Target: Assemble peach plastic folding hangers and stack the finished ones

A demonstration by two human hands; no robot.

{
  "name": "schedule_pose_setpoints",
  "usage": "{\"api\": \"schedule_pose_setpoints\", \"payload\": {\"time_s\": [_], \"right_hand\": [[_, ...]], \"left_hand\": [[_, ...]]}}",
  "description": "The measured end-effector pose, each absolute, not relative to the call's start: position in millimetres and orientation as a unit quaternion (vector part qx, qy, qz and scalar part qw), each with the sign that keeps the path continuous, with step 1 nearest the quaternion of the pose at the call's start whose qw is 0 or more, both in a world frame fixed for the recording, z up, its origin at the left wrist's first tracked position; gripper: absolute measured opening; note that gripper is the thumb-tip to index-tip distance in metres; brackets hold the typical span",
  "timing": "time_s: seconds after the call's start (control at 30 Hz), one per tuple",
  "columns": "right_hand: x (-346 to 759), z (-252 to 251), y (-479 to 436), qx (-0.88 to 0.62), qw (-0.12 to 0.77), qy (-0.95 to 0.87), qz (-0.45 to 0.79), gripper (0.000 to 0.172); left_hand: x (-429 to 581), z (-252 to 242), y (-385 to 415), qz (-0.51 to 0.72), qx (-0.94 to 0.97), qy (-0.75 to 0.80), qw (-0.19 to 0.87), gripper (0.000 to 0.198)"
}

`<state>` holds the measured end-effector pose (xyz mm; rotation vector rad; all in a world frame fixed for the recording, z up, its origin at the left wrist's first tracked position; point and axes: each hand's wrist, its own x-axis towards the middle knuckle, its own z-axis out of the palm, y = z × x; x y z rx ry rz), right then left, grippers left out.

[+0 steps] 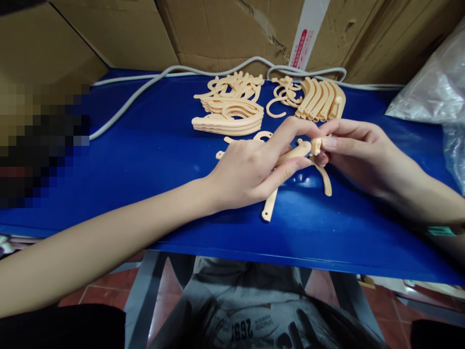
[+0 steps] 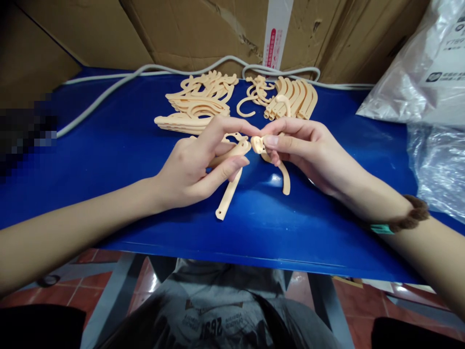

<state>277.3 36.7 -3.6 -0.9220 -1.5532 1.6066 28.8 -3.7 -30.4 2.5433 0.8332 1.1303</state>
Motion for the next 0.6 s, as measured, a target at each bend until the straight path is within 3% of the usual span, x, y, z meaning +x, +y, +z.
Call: {"api": "schedule_pose_setpoints", "payload": {"time_s": [0.27, 0.4, 0.6], "right_hand": [[279.3, -7.9, 38.9, -0.364, 0.321, -0.625, 0.612, 0.037], [279.3, -4.0, 39.8, -0.365, 0.365, -0.600, 0.611, 0.036], [279.1, -3.5, 37.7, -0.360, 0.353, -0.608, 0.614, 0.036]], "left_hand": [[28.7, -32.9, -3.2, 0.385, 0.877, 0.277, 0.078, 0.038], [28.4, -32.5, -2.2, 0.361, 0.877, 0.298, 0.108, 0.042], [28.8, -33.5, -0.7, 0.358, 0.877, 0.288, 0.141, 0.041]]}}
